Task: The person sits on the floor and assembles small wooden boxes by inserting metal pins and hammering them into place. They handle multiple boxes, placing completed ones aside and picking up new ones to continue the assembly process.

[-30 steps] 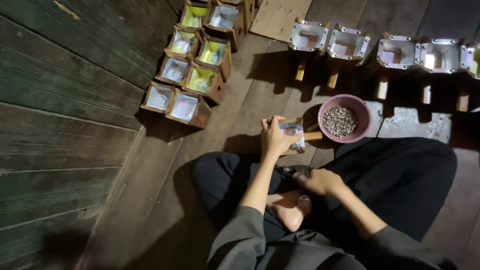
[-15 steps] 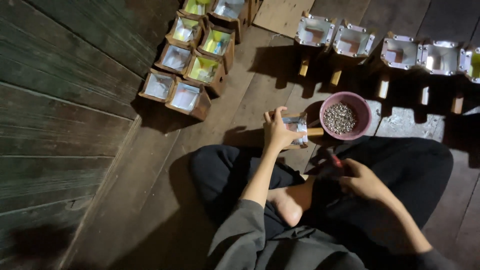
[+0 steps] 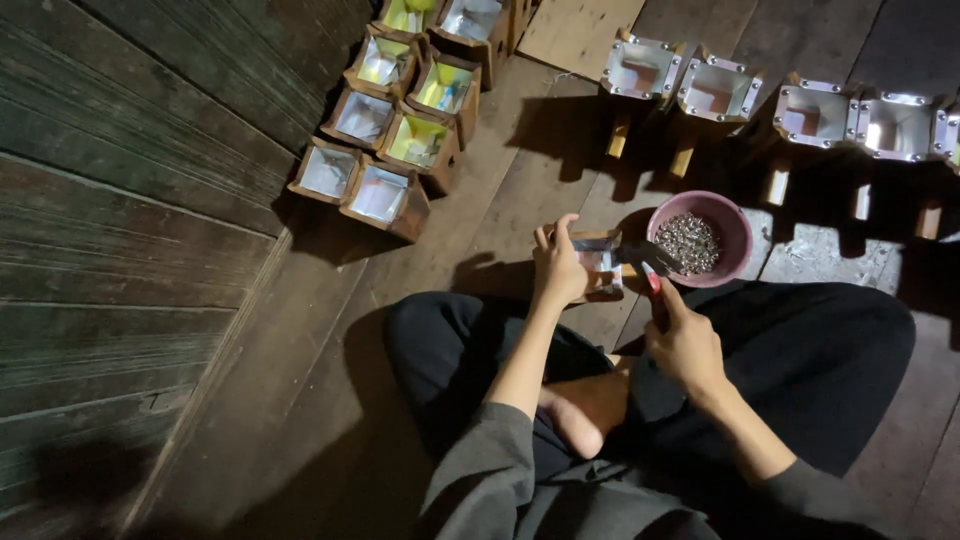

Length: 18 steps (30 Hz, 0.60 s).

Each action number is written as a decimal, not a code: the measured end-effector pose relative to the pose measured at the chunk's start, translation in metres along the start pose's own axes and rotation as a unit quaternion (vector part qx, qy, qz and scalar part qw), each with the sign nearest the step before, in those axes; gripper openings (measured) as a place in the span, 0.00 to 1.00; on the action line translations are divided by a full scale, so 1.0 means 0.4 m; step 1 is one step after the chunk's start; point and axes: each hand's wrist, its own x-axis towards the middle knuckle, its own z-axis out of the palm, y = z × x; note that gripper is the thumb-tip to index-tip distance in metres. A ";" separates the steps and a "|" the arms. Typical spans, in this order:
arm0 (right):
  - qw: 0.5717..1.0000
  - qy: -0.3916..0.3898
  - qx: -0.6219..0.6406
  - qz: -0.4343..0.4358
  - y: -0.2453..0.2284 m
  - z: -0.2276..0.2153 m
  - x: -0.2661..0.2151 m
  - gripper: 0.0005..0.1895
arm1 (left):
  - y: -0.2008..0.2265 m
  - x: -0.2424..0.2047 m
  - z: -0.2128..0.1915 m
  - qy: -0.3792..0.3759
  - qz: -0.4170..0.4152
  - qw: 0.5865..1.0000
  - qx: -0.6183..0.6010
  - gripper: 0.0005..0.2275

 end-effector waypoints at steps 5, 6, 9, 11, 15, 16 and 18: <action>0.983 0.115 0.047 -0.134 0.031 -0.010 0.007 0.35 | 0.019 -0.006 -0.014 0.000 0.036 0.999 0.033 0.56; 0.966 0.174 0.076 -0.177 0.041 -0.023 0.007 0.31 | 0.032 -0.010 -0.023 -0.011 0.005 1.000 0.005 0.54; 0.934 0.259 0.103 -0.223 0.084 -0.024 -0.001 0.27 | 0.059 -0.027 -0.039 -0.016 -0.025 0.999 -0.027 0.52; 0.922 0.289 0.103 -0.235 0.091 0.008 0.006 0.26 | 0.056 -0.015 -0.034 -0.005 -0.019 0.999 -0.031 0.51; 0.988 0.105 0.048 -0.104 0.058 0.038 0.002 0.32 | 0.049 -0.016 -0.021 0.008 -0.004 1.000 -0.001 0.50; 0.998 -0.018 0.027 0.052 0.047 0.023 0.003 0.37 | 0.064 -0.019 -0.027 0.004 -0.026 1.000 -0.010 0.48; 0.999 0.002 0.039 0.036 0.082 0.021 -0.005 0.37 | 0.052 -0.016 -0.024 0.007 -0.011 1.000 -0.008 0.48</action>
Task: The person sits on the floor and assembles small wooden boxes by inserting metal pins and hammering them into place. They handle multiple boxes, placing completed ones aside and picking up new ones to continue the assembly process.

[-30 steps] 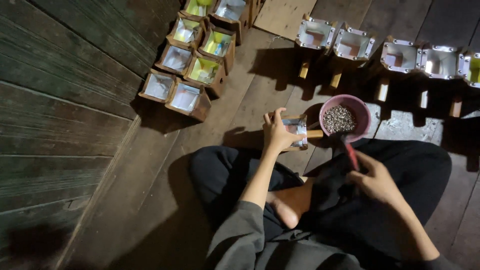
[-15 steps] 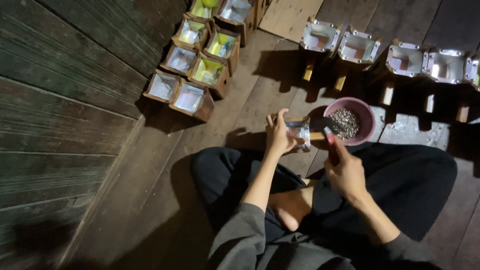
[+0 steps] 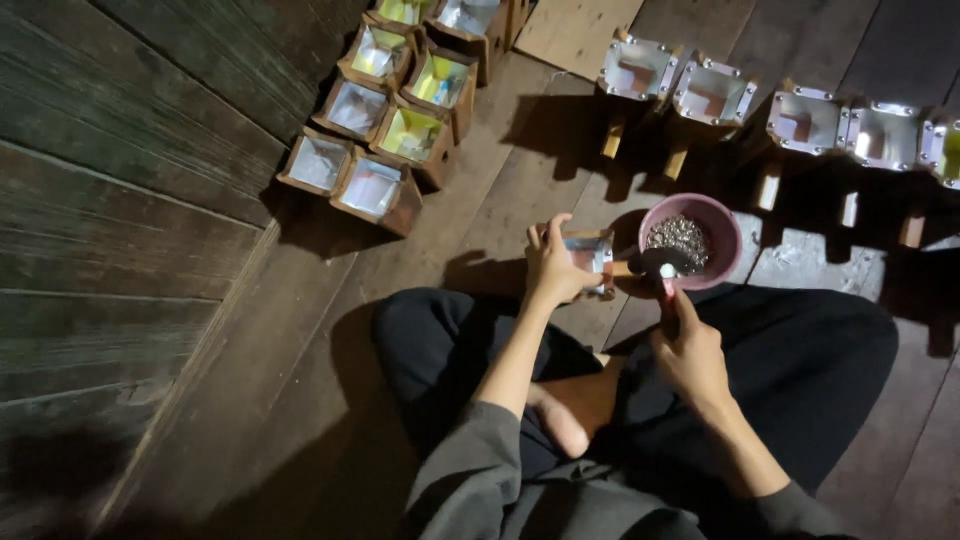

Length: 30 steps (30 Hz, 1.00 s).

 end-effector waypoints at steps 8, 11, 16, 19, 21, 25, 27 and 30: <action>0.998 -0.043 0.042 0.006 0.108 0.025 -0.088 0.38 | 0.038 -0.023 -0.028 0.006 0.012 1.000 -0.023 0.48; 0.972 -0.147 0.163 0.087 0.216 0.118 -0.048 0.30 | 0.018 0.001 -0.005 0.028 -0.049 0.998 -0.037 0.41; 0.886 -0.329 0.222 0.239 0.165 0.122 -0.012 0.28 | 0.092 0.029 -0.054 -0.036 -0.044 0.997 0.044 0.30; 0.899 -0.352 0.111 0.237 -0.108 -0.025 -0.039 0.27 | 0.052 0.110 -0.017 -0.077 -0.004 0.993 0.087 0.27; 0.896 -0.385 0.089 0.204 0.071 0.097 0.063 0.23 | 0.086 0.096 -0.022 -0.073 0.032 0.992 0.102 0.25; 0.894 -0.447 -0.033 0.004 0.079 0.103 0.080 0.25 | -0.025 0.171 0.149 -0.058 0.210 0.975 0.035 0.15; 0.892 -0.449 -0.047 0.024 0.035 0.066 0.064 0.24 | 0.063 0.114 0.098 -0.102 0.215 0.965 0.110 0.16; 0.903 -0.423 -0.050 0.047 0.033 0.068 0.064 0.22 | 0.124 0.054 0.092 -0.179 0.239 0.933 0.202 0.15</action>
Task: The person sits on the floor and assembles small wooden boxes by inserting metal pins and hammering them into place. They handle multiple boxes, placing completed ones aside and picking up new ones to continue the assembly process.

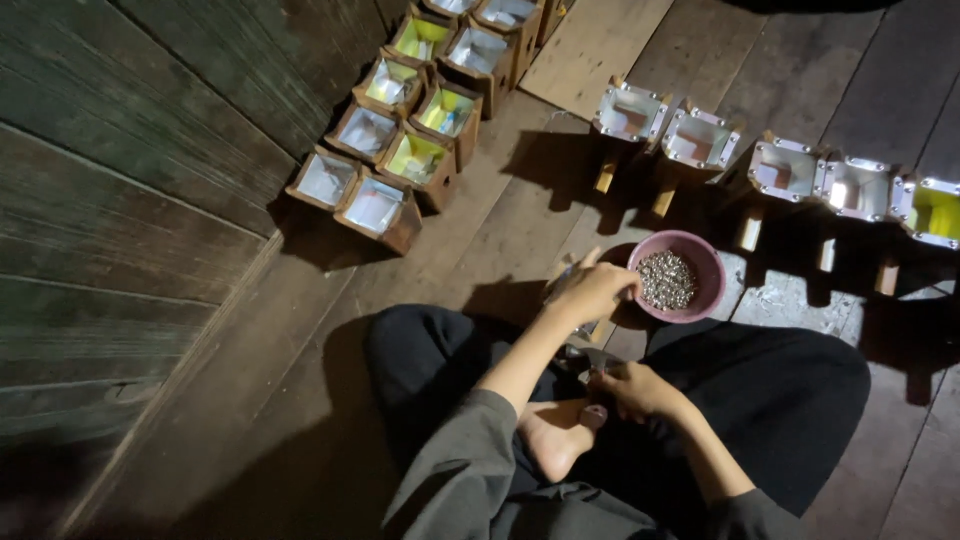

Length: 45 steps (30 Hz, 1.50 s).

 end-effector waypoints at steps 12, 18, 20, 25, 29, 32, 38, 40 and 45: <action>0.841 0.466 0.181 -0.206 0.127 -0.001 0.072 0.16 | 0.059 -0.134 0.140 0.130 0.125 0.983 -0.043 0.20; 0.676 0.551 0.177 -0.456 -0.011 0.027 -0.028 0.17 | 0.178 -0.261 0.111 0.205 0.022 0.957 -0.204 0.15; 0.656 0.530 0.177 -0.508 -0.083 0.052 -0.052 0.14 | 0.165 -0.287 0.141 0.190 -0.001 0.954 -0.233 0.12; 0.717 0.463 0.154 -0.498 -0.167 0.091 -0.094 0.16 | 0.124 -0.350 0.082 0.285 -0.034 0.928 -0.237 0.03; 0.782 0.429 0.141 -0.429 -0.114 0.102 -0.064 0.24 | 0.055 -0.347 0.066 0.340 -0.066 0.903 -0.252 0.12; 0.809 0.470 0.073 -0.346 -0.014 0.097 -0.019 0.24 | -0.037 -0.329 0.059 0.409 -0.114 0.872 -0.245 0.05; 0.945 0.308 -0.037 -0.099 0.115 0.083 -0.013 0.17 | -0.099 -0.299 0.065 0.479 -0.094 0.844 -0.221 0.04; 0.978 0.197 -0.059 0.043 0.103 0.089 -0.029 0.31 | -0.106 -0.306 0.088 0.491 -0.076 0.851 -0.169 0.04; 0.973 0.119 -0.177 0.088 -0.039 0.066 -0.052 0.31 | -0.090 -0.303 0.080 0.498 -0.057 0.860 -0.099 0.04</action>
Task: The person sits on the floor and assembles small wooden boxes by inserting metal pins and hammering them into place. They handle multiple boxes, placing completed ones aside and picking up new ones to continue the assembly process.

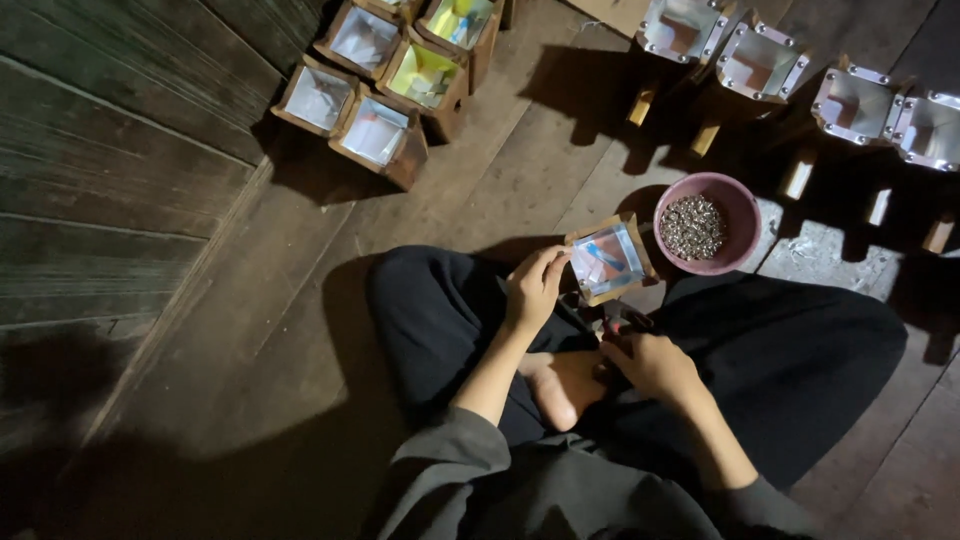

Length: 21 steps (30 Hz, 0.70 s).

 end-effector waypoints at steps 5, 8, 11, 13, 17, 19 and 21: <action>0.998 -0.047 0.038 0.003 -0.060 -0.048 -0.001 0.28 | -0.014 0.015 0.015 0.004 0.015 1.000 -0.010 0.04; 0.997 -0.070 0.024 -0.017 -0.074 -0.064 -0.007 0.29 | -0.012 0.017 0.023 0.017 0.018 0.999 -0.047 0.04; 0.997 -0.077 0.001 -0.021 -0.054 -0.042 0.031 0.38 | -0.026 0.007 0.031 0.029 0.049 0.998 -0.016 0.05; 0.995 -0.080 -0.048 -0.032 -0.044 -0.035 0.056 0.36 | -0.021 0.015 0.023 0.017 0.067 0.997 -0.032 0.04; 0.995 -0.051 0.067 -0.062 -0.053 -0.060 0.008 0.33 | -0.019 0.019 0.026 0.025 0.080 0.996 -0.040 0.04; 0.965 -0.095 0.229 -0.085 -0.059 -0.090 -0.039 0.30 | -0.028 0.014 0.029 0.022 0.092 0.994 -0.052 0.04; 0.931 -0.125 0.340 -0.050 -0.009 -0.062 -0.080 0.23 | -0.038 0.011 0.034 0.024 0.093 0.994 -0.041 0.04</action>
